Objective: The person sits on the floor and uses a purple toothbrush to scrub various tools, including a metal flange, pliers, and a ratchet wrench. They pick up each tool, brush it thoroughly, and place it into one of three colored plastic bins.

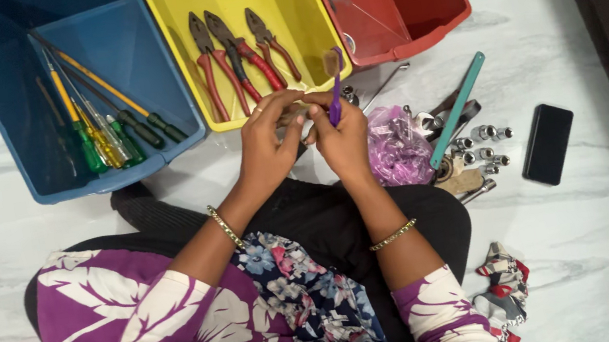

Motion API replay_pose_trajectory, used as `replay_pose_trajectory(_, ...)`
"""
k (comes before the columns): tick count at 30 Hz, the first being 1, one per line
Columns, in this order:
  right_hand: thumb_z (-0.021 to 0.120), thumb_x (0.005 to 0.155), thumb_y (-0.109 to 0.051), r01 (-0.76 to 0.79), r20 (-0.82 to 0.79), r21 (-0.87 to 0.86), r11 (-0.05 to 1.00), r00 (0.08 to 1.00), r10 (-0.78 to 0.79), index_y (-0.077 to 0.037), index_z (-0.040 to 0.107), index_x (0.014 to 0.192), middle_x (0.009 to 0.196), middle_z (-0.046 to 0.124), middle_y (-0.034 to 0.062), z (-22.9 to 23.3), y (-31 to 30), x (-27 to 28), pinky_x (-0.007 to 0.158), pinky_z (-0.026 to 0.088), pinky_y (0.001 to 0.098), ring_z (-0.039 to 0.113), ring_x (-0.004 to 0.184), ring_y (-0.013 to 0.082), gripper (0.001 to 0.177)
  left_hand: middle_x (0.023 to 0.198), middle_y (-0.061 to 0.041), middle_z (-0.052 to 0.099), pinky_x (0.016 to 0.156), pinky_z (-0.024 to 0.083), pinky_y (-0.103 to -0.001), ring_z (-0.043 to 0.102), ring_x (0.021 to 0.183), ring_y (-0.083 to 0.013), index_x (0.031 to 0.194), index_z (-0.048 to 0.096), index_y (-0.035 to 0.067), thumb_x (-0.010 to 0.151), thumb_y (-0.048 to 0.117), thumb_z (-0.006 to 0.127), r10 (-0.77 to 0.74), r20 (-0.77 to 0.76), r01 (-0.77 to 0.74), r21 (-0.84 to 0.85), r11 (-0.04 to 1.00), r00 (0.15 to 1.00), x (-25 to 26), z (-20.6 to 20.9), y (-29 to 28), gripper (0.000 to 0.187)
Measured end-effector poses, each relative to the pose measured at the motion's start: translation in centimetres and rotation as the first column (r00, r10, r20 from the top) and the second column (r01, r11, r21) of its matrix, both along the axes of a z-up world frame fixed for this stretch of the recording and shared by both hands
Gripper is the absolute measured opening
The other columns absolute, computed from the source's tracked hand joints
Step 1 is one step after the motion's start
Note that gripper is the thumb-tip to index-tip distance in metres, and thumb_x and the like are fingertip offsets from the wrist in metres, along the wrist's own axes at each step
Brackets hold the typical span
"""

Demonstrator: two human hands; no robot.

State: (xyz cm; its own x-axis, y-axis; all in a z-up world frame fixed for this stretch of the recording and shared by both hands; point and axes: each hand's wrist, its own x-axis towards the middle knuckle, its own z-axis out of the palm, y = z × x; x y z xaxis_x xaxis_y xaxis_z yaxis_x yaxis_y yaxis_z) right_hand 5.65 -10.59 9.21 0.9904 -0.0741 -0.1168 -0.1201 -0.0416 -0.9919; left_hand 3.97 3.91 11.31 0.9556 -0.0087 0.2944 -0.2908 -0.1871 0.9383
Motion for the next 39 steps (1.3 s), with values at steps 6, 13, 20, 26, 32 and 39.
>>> replay_pose_trajectory(6,0.061,0.099,0.000,-0.043,0.076,-0.007,0.999,0.996,0.043,0.006,0.067,0.117,0.099,0.074,0.0086,-0.4,0.0,0.0,0.062,0.057,0.0270,0.068,0.076,0.0125,0.020,0.126,-0.017,0.065,0.093,0.060,-0.034,0.072,0.111,-0.0277,0.126,0.063,-0.003,0.094,-0.001,0.063,-0.030,-0.039,0.027,-0.067,0.997,0.999,0.0,0.2,-0.5,0.032)
replay_pose_trajectory(13,0.059,0.099,0.003,-0.065,0.081,0.083,0.994,0.995,0.058,0.005,0.066,0.121,0.104,0.070,0.0094,0.1,-0.1,0.0,0.070,0.059,0.0290,0.070,0.086,0.0143,0.023,0.127,-0.018,0.067,0.097,0.059,-0.036,0.070,0.116,-0.0279,0.129,0.064,-0.003,0.096,0.001,0.063,-0.003,0.018,0.003,-0.014,1.000,1.000,0.6,0.8,0.7,0.033)
replay_pose_trajectory(20,0.061,0.096,0.004,-0.197,0.183,0.041,0.979,0.965,0.187,0.007,0.066,0.122,0.105,0.073,0.0090,2.5,-0.7,6.1,0.084,0.058,0.0315,0.073,0.094,0.0177,0.027,0.107,-0.016,0.075,0.069,0.054,-0.034,0.074,0.099,-0.0225,0.125,0.064,0.002,0.094,0.019,0.064,0.054,-0.465,-0.124,-0.122,0.985,0.883,6.6,-0.9,3.8,0.035)
replay_pose_trajectory(26,0.063,0.088,0.004,-0.359,-0.112,-0.136,0.923,0.932,0.346,0.006,0.067,0.116,0.095,0.067,0.0085,0.5,1.5,13.9,0.070,0.059,0.0278,0.068,0.081,0.0137,0.028,0.102,-0.021,0.071,0.086,0.051,-0.043,0.066,0.091,-0.0274,0.114,0.071,-0.005,0.102,0.034,0.061,-0.035,-0.643,-0.194,-0.282,0.940,0.765,13.1,-6.1,2.8,0.043)
replay_pose_trajectory(32,0.058,0.087,0.005,-0.413,-0.534,-0.022,0.910,0.775,0.339,0.002,0.062,0.110,0.077,0.065,0.0085,-2.4,2.4,17.6,0.058,0.061,0.0328,0.068,0.064,0.0186,0.023,0.118,-0.028,0.070,0.094,0.051,-0.044,0.068,0.110,-0.0380,0.114,0.068,-0.006,0.092,0.030,0.056,0.300,-0.682,-0.218,0.206,0.954,0.667,18.3,-12.4,1.3,0.044)
replay_pose_trajectory(39,0.051,0.092,0.002,-0.526,-0.579,-0.167,0.834,0.737,0.349,0.006,0.066,0.108,0.074,0.057,0.0111,-7.5,3.1,21.6,0.048,0.040,0.0410,0.049,0.056,0.0213,0.022,0.131,-0.029,0.063,0.107,0.048,-0.043,0.061,0.124,-0.0400,0.126,0.065,-0.005,0.097,0.039,0.052,0.346,-0.729,-0.056,0.390,0.919,0.591,20.8,-17.2,1.8,0.054)
